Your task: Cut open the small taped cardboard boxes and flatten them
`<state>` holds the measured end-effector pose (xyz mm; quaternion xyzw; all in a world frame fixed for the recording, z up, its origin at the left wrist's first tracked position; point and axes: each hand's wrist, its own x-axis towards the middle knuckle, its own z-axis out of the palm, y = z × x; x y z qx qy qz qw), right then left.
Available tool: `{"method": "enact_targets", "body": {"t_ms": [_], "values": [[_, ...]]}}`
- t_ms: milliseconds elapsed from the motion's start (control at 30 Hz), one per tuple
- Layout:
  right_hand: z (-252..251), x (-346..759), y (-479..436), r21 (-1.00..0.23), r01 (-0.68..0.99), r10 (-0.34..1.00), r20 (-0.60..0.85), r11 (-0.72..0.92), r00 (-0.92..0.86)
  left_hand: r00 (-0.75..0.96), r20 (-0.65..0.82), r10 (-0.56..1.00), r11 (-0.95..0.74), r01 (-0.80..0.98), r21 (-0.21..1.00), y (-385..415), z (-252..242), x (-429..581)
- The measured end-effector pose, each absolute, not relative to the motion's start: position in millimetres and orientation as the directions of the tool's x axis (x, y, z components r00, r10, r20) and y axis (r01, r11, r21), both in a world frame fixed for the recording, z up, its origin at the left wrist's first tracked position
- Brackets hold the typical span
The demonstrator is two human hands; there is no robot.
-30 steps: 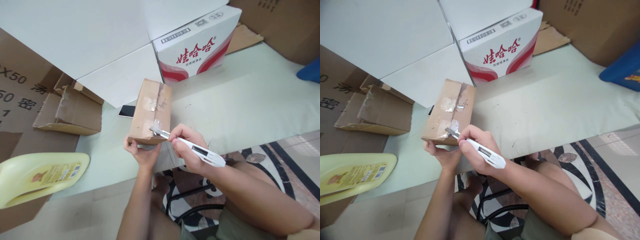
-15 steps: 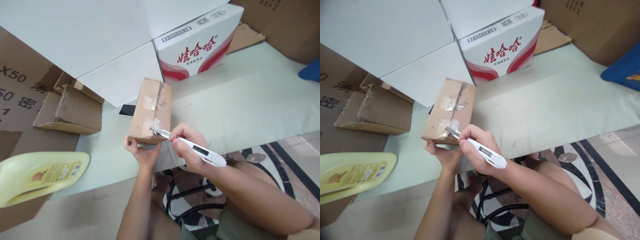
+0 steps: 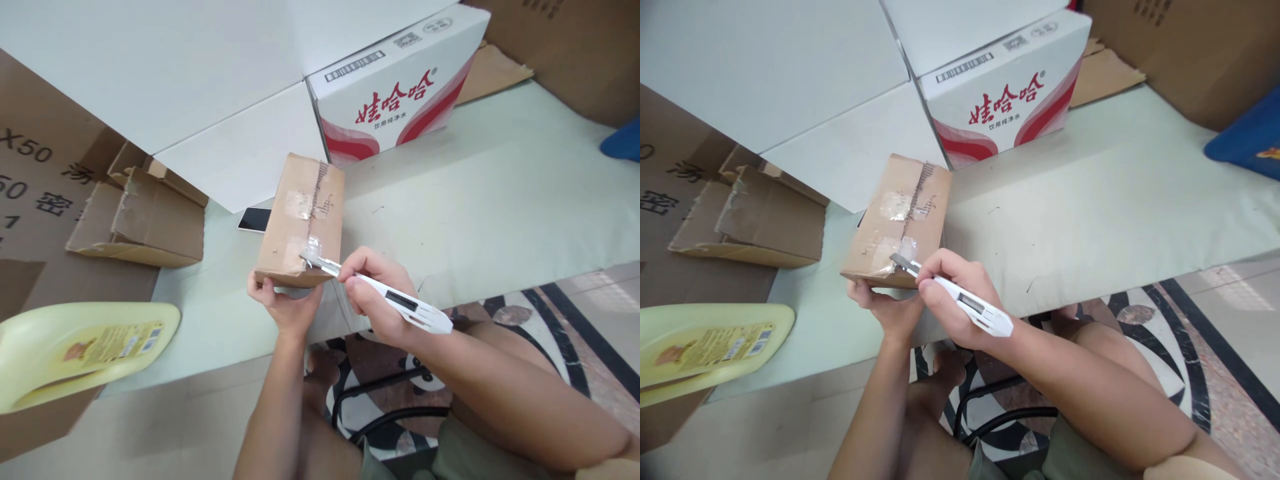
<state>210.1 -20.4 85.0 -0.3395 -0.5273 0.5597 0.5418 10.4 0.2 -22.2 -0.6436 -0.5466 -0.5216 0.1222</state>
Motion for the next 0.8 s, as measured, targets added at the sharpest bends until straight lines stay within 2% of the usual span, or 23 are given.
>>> {"method": "enact_targets", "body": {"t_ms": [233, 433, 633, 800], "values": [[83.0, 210.2, -20.9, -0.959, -0.244, 0.962, 0.193, 0.143, -0.192, -0.176, 0.810, 0.559, -0.364, 0.826, 0.431, 0.3, -24.5, 10.0], [85.8, 209.0, -20.1, -0.969, -0.212, 0.967, 0.167, 0.125, -0.192, -0.106, 0.850, 0.515, -0.417, 0.836, 0.357, 1.9, -20.6, 13.4], [82.9, 207.6, -20.4, -0.962, -0.240, 0.967, 0.174, 0.127, -0.186, -0.166, 0.832, 0.529, -0.409, 0.809, 0.421, 1.9, -20.6, 13.6], [80.0, 206.8, -21.5, -0.955, -0.262, 0.965, 0.192, 0.142, -0.176, -0.135, 0.838, 0.528, -0.405, 0.828, 0.388, 1.7, -20.0, 13.1]]}}
